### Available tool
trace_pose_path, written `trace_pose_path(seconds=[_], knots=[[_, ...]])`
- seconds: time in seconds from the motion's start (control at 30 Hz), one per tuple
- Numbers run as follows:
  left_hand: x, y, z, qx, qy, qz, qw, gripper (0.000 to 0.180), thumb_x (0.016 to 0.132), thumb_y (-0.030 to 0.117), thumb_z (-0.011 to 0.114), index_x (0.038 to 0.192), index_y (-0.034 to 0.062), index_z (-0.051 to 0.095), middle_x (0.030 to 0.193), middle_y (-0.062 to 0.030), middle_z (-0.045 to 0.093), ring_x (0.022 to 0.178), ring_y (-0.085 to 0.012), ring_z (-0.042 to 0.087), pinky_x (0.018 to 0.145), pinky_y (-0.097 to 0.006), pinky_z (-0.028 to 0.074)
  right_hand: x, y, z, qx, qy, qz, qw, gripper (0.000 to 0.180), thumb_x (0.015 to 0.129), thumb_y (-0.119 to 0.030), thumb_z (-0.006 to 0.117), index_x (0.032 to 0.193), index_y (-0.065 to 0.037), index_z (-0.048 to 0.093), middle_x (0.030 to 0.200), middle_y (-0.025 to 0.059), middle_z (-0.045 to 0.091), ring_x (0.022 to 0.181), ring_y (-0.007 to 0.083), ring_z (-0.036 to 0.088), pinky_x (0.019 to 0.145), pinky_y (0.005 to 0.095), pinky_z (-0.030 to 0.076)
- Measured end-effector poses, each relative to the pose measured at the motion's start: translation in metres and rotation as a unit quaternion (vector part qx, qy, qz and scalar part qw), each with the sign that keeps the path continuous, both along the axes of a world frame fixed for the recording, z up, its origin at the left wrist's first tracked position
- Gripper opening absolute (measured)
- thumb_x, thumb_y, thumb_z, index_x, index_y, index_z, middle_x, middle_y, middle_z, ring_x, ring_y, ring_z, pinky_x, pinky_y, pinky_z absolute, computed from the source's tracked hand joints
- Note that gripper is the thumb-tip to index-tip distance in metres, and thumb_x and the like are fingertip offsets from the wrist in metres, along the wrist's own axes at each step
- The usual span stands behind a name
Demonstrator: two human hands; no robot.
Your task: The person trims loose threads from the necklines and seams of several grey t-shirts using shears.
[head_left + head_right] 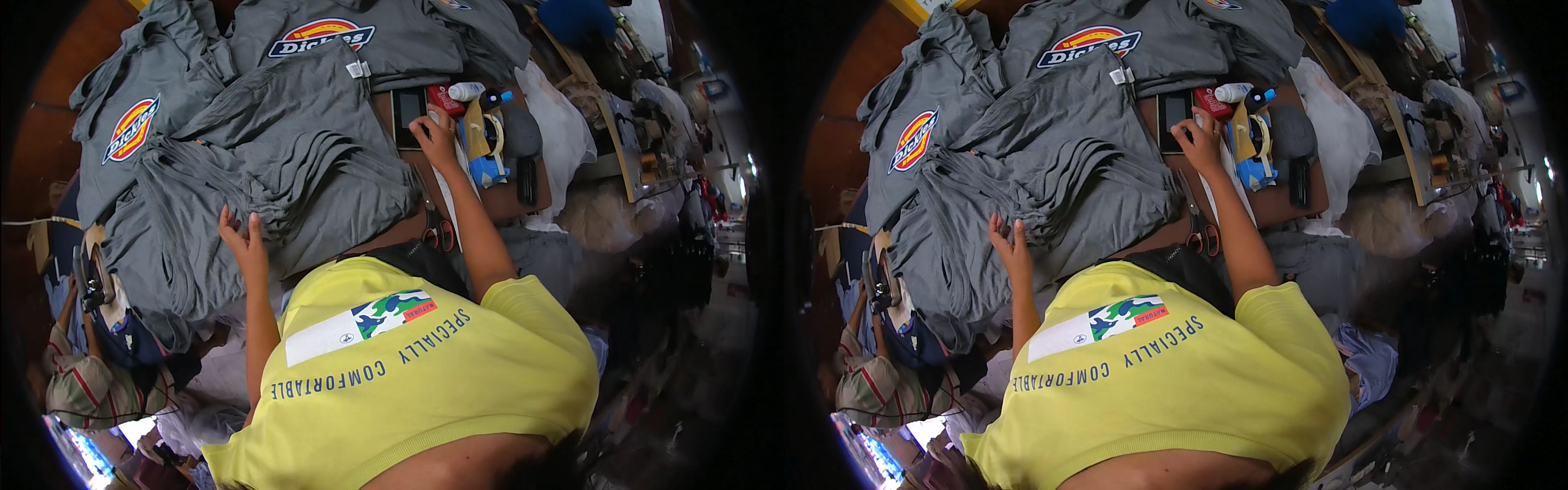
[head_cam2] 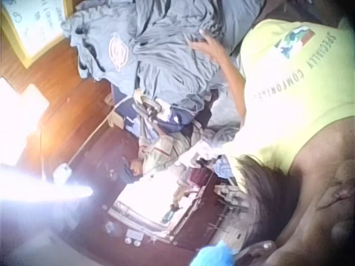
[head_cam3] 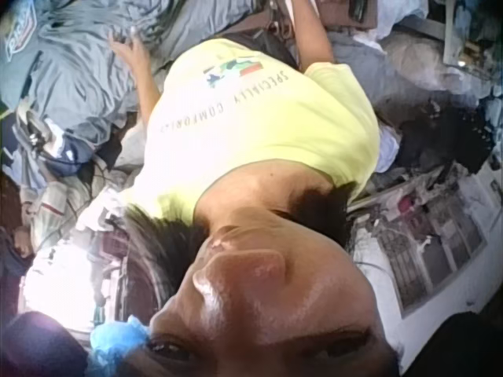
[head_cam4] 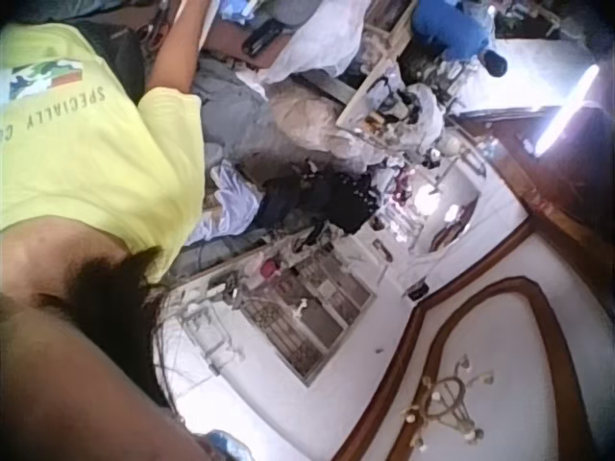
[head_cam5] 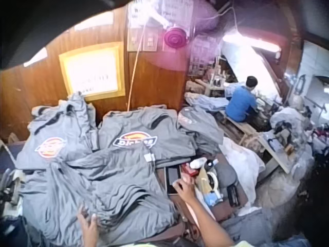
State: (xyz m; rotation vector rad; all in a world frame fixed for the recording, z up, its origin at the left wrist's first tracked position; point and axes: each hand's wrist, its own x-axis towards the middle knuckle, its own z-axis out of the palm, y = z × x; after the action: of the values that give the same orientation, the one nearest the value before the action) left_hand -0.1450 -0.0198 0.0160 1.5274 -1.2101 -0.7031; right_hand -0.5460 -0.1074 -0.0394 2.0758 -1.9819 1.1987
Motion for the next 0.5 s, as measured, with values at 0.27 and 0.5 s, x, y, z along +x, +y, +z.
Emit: trace_pose_path(seconds=[0.27,0.5], knots=[[0.005,0.015,0.008,0.139,0.277,0.083,0.947,0.065,0.084,0.027,0.065,0.136,0.0125,0.028,0.130,-0.0128,0.036,0.109,-0.0216,0.044,0.090,-0.036,0.037,-0.012,-0.039,-0.003,-0.061,0.021,-0.087,0.994,0.035,0.079,-0.017,0.061,0.113,-0.010,0.054,0.109,0.0158,0.051,0.102,0.0346,0.048,0.089,0.0463,0.037],[0.009,0.004,0.012,0.224,0.440,0.070,0.867,0.069,0.080,0.030,0.070,0.133,0.0089,0.030,0.125,-0.0138,0.039,0.107,-0.0213,0.045,0.079,-0.032,0.043,0.042,-0.004,0.031,0.009,-0.020,-0.054,0.998,0.044,0.072,-0.024,0.071,0.110,-0.011,0.052,0.110,0.0138,0.049,0.101,0.0324,0.048,0.085,0.0466,0.039]])
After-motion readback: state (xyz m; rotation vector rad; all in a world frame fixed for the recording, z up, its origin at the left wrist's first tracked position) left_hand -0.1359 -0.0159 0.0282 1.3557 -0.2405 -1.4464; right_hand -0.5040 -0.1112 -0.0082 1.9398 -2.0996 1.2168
